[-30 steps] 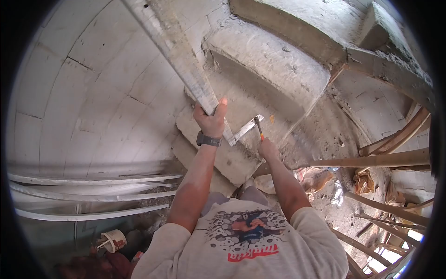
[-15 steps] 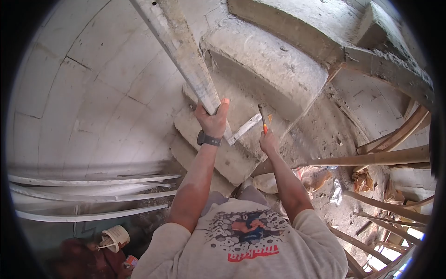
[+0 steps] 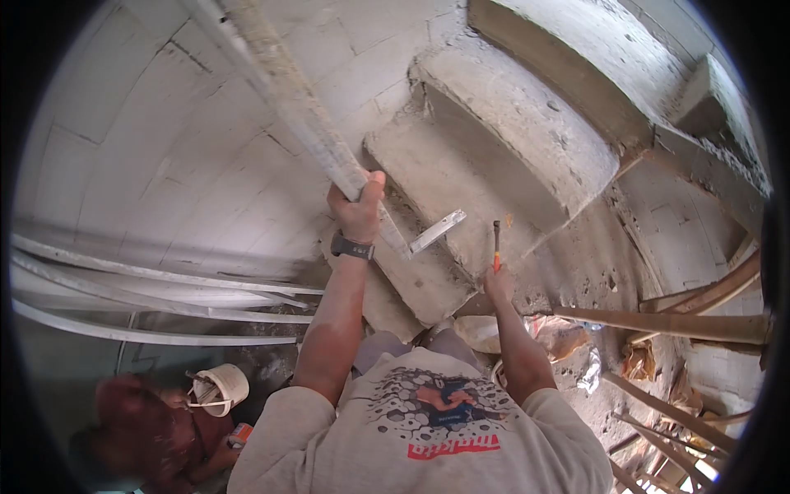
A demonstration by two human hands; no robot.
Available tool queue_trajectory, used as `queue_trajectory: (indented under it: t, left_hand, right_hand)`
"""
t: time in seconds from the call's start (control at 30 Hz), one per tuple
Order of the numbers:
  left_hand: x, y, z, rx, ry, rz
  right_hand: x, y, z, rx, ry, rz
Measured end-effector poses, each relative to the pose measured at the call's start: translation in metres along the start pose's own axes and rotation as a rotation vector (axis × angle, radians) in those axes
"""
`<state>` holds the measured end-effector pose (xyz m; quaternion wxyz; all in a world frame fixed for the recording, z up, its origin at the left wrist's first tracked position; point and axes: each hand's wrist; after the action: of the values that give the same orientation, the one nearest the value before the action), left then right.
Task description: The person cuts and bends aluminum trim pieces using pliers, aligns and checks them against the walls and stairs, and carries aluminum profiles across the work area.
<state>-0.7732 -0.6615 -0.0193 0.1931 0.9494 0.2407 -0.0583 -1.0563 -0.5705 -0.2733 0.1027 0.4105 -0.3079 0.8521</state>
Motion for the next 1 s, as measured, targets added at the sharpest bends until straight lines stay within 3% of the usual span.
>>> queue_trajectory:
  t: [0.03,0.1,0.17,0.27,0.37,0.47,0.6,0.8,1.0]
  left_hand:
    - [0.010,0.005,-0.005,-0.001,-0.028,-0.024]
    - [0.029,0.010,-0.018,0.021,-0.087,-0.084]
    - [0.047,0.014,-0.031,0.067,-0.150,-0.150]
    - [0.076,0.013,-0.047,0.083,-0.183,-0.158]
    - [0.103,0.011,-0.059,0.115,-0.295,-0.204]
    - [0.139,0.006,-0.069,0.166,-0.368,-0.182]
    - [0.183,0.001,-0.087,0.217,-0.469,-0.228]
    - [0.235,-0.001,-0.104,0.262,-0.611,-0.310]
    - [0.268,0.003,-0.111,0.265,-0.641,-0.375]
  right_hand:
    - [0.004,0.004,0.003,0.007,0.008,-0.009]
    - [-0.004,0.025,0.003,0.233,0.171,-0.234]
    - [0.032,0.014,0.045,0.371,-0.144,-0.372]
    - [0.019,0.044,0.065,0.657,-0.185,-0.411]
    - [0.034,0.000,0.118,0.379,0.425,0.152]
    - [0.009,-0.029,0.131,0.064,0.902,0.307]
    - [-0.010,-0.043,0.140,0.108,1.274,0.443]
    - [0.019,-0.084,0.185,0.172,1.445,0.373]
    - [0.027,-0.137,0.209,0.152,1.345,0.170]
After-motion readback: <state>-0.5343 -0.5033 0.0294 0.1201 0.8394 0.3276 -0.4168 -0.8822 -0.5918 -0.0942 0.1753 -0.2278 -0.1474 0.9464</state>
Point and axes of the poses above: each hand's wrist, its own y-axis towards the middle knuckle, its own x-axis out of the back of the hand, z = x × y, and after that the axes turned 4 degrees about -z, right-handed
